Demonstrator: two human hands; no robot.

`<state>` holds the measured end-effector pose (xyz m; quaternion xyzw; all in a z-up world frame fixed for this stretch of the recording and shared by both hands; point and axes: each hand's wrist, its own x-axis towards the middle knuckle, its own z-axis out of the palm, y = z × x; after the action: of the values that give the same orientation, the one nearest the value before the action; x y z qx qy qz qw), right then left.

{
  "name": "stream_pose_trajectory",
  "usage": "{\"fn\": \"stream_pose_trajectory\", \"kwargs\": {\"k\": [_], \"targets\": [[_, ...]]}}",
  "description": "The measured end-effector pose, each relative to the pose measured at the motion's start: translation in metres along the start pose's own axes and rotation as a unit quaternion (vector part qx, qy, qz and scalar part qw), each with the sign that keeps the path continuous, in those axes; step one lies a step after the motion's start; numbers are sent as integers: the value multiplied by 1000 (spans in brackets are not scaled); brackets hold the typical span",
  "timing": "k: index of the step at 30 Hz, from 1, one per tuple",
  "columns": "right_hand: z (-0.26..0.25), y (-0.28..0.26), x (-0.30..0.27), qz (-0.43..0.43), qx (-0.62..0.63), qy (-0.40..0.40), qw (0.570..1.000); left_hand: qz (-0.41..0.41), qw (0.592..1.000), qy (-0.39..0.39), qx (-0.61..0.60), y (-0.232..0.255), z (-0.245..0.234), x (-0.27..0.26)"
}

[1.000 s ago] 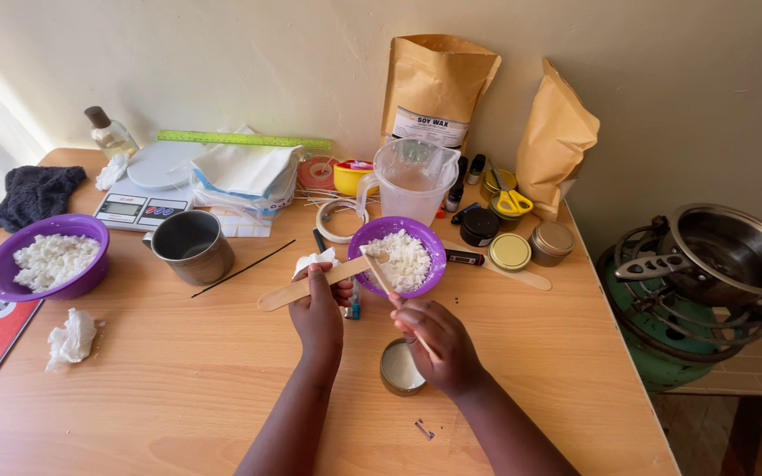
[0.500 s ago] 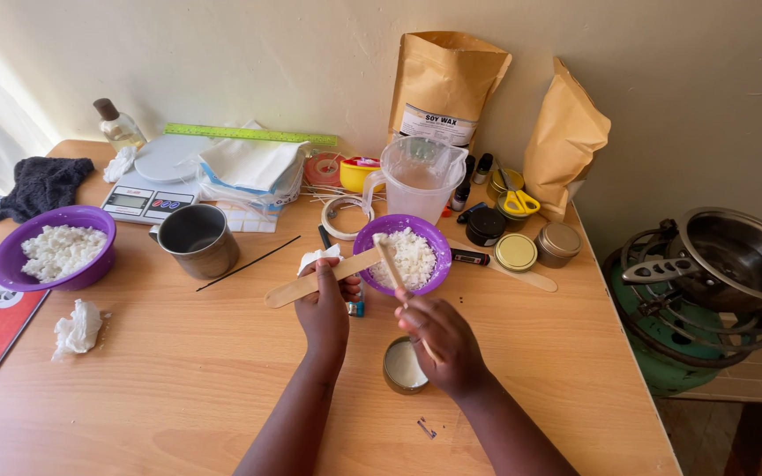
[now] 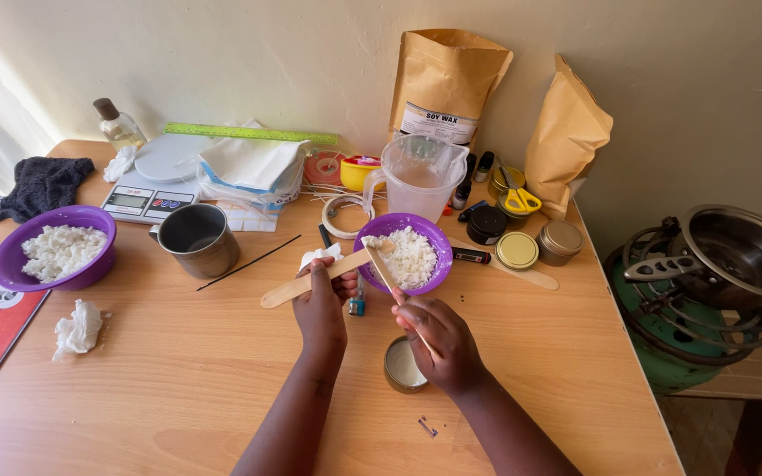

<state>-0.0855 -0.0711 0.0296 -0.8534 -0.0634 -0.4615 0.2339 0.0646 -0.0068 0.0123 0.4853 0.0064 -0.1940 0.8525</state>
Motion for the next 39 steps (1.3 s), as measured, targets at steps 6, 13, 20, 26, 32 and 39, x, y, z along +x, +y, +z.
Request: {"fn": "stream_pose_trajectory", "kwargs": {"k": [6,13,20,26,32,39], "targets": [[2,28,-11,94,-64,37,993,56,997,-53,24,-13,-12,14],[1,18,-6,178,-47,91,979,69,996,-56,27,3,-9,4],[9,38,-11,404,293,316,807,97,993,-63,16,4,-5,-2],[0,54,-16,494,264,432,707,139,986,-78,51,12,0,-15],[-13,80,-32,480,213,517,676,223,963,-92,121,2,-6,-11],[-22,51,-15,330,-115,435,830,316,920,-135,187,2,-3,-22]]}}
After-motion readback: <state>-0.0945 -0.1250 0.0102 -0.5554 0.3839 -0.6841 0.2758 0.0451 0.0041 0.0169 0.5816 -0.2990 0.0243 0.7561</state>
